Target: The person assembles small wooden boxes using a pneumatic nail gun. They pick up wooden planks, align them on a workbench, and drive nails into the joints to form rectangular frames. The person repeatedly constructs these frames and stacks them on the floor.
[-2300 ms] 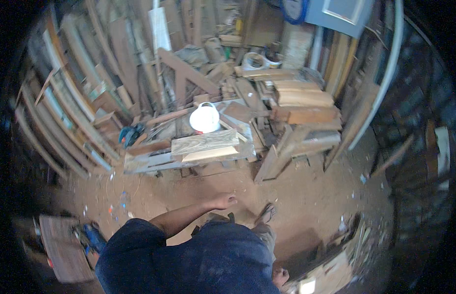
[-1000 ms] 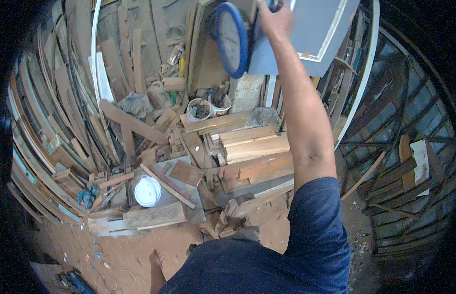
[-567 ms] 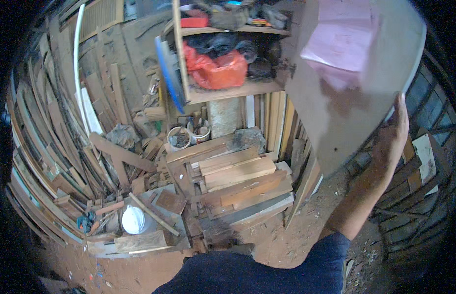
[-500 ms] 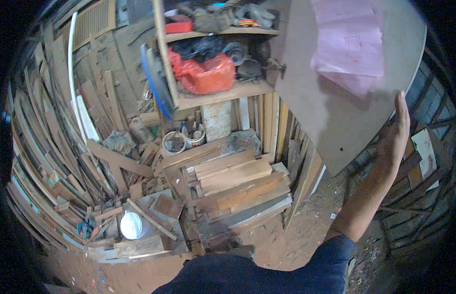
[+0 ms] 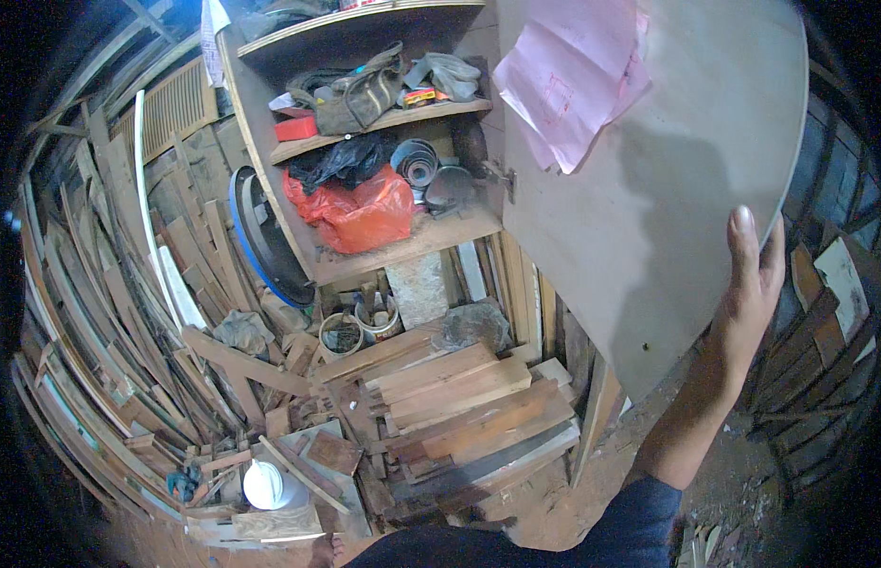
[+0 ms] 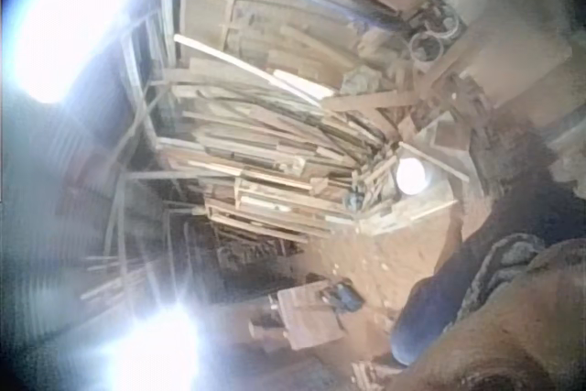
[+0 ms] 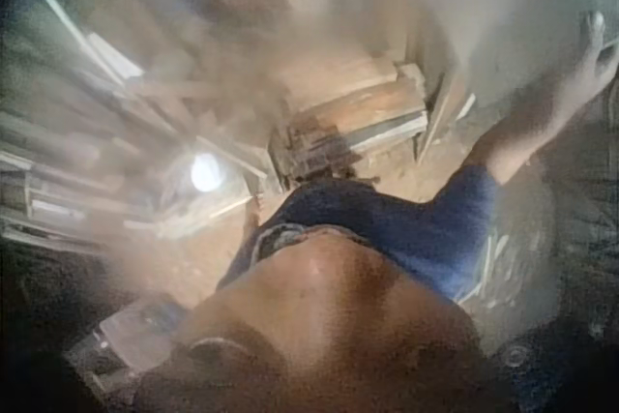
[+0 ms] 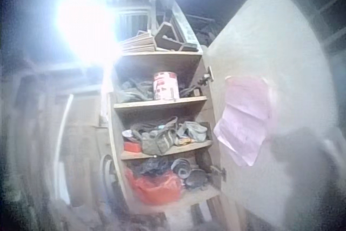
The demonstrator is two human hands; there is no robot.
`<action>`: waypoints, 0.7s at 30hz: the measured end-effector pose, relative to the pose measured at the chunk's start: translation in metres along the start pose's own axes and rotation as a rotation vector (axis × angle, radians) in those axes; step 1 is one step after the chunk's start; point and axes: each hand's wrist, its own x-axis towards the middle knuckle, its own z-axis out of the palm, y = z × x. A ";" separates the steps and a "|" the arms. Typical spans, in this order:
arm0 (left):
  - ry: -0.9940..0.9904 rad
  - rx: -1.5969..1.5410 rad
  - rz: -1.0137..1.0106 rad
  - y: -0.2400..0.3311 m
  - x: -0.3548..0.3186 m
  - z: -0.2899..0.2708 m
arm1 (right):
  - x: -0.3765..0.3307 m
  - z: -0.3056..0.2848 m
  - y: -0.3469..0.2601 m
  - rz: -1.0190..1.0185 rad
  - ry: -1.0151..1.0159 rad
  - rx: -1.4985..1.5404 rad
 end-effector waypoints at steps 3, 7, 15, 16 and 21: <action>-0.029 0.043 -0.053 -0.001 0.002 0.016 | -0.006 -0.005 -0.002 0.006 -0.003 -0.029; -0.038 0.065 -0.148 -0.025 -0.001 0.021 | -0.015 0.006 0.001 0.003 0.150 -0.075; 0.011 0.023 -0.261 -0.105 -0.013 -0.008 | -0.009 -0.037 0.040 -0.660 -0.124 -0.573; 0.018 0.051 -0.254 -0.121 -0.009 -0.015 | 0.005 -0.056 0.043 -0.793 -0.182 -0.674; 0.082 0.598 -0.008 -0.160 -0.014 -0.068 | -0.064 0.038 0.024 -0.317 -0.038 -0.183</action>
